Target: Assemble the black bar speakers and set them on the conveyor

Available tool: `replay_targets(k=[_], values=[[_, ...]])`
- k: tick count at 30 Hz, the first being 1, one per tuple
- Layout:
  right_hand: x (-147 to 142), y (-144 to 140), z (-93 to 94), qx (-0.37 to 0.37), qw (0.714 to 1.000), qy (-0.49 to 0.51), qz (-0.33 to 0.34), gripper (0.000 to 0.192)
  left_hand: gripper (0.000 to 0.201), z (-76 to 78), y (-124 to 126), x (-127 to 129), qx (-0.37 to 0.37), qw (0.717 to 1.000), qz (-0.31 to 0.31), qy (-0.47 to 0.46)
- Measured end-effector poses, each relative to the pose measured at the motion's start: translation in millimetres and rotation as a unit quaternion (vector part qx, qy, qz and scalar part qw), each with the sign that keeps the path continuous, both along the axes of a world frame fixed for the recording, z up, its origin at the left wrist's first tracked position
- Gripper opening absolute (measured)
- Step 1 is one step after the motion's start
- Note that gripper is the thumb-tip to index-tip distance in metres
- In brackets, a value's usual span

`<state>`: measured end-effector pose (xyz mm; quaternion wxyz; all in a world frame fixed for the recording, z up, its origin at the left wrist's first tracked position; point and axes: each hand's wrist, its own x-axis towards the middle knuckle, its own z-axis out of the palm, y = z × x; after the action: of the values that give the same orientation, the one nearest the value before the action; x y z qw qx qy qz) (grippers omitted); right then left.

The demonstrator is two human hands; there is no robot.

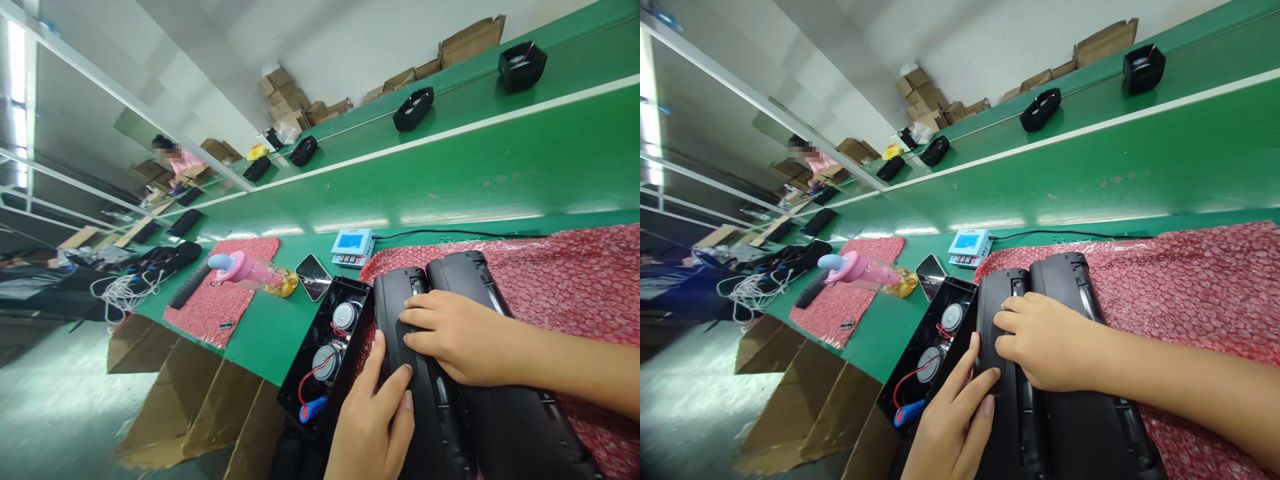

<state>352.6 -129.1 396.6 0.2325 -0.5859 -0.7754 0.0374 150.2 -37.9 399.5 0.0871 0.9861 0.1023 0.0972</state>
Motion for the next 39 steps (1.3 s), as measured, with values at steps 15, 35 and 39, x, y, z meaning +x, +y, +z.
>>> replay_targets(k=[15,35,39], values=[[0.1,-0.1,-0.8,0.007,1.0,-0.007,-0.003,0.023,0.029,-1.7,-1.9,-0.9,-0.013,1.0,0.016,-0.003],[0.7,0.6,-0.9,0.009,1.0,-0.015,0.001,0.024,0.03,-4.5,-6.0,-0.4,-0.002,0.999,0.039,-0.023],[1.1,0.4,-0.8,0.013,1.0,-0.013,0.0,0.025,0.032,-7.0,-7.3,-2.3,-0.015,0.999,0.047,-0.021]])
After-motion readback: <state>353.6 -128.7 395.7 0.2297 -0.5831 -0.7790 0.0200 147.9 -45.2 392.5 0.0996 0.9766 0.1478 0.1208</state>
